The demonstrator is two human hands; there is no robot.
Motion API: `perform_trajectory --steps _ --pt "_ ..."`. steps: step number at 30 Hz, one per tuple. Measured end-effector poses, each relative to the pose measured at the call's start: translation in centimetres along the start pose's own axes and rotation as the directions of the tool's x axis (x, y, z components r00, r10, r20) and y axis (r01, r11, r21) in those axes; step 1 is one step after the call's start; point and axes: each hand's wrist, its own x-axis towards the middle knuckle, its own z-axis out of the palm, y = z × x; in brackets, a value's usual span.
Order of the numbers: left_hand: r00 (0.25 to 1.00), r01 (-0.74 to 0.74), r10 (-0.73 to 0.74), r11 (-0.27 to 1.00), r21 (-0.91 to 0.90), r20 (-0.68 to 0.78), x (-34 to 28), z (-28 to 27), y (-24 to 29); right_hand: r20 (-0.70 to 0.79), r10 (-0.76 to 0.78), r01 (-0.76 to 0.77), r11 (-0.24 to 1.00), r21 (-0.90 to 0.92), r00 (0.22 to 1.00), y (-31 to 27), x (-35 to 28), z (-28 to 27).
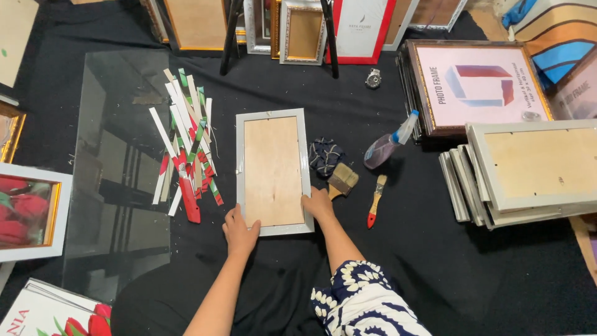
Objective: The person assembles a photo frame by placing a tulip print and a cardboard backing into a silver frame, then brushing the glass and backing. The person flips the frame to show the finished front and brushes the surface again.
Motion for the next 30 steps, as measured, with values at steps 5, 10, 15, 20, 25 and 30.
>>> perform_trajectory --steps 5,10,15,20,25,30 --pt "1.0 0.006 -0.006 0.999 -0.039 0.0 -0.3 -0.4 0.7 -0.187 0.106 -0.116 0.992 -0.047 0.977 -1.1 -1.5 -1.1" --pt "1.0 0.012 -0.012 0.998 -0.068 0.005 -0.2 -0.8 0.7 -0.182 0.263 -0.27 0.963 -0.014 0.947 3.2 1.3 0.9" --pt "0.997 0.065 -0.075 0.968 -0.242 -0.032 1.0 -0.7 -0.5 -0.375 0.177 -0.168 0.984 0.058 0.91 -0.9 -1.9 -3.2" --pt "0.991 0.106 -0.127 0.931 -0.349 -0.039 1.4 -1.5 -0.8 -0.704 -0.118 0.22 0.974 0.056 0.701 -1.4 -2.7 -4.3" --pt "0.985 0.14 -0.169 0.877 -0.459 -0.023 2.9 -1.3 -2.4 -0.606 -0.155 0.337 0.92 0.199 0.781 -5.8 -7.0 -4.4" --pt "0.974 0.211 -0.205 0.628 -0.749 0.102 3.6 -1.7 -2.7 -0.314 -0.404 0.487 0.834 0.258 0.859 -7.6 -8.3 0.3"
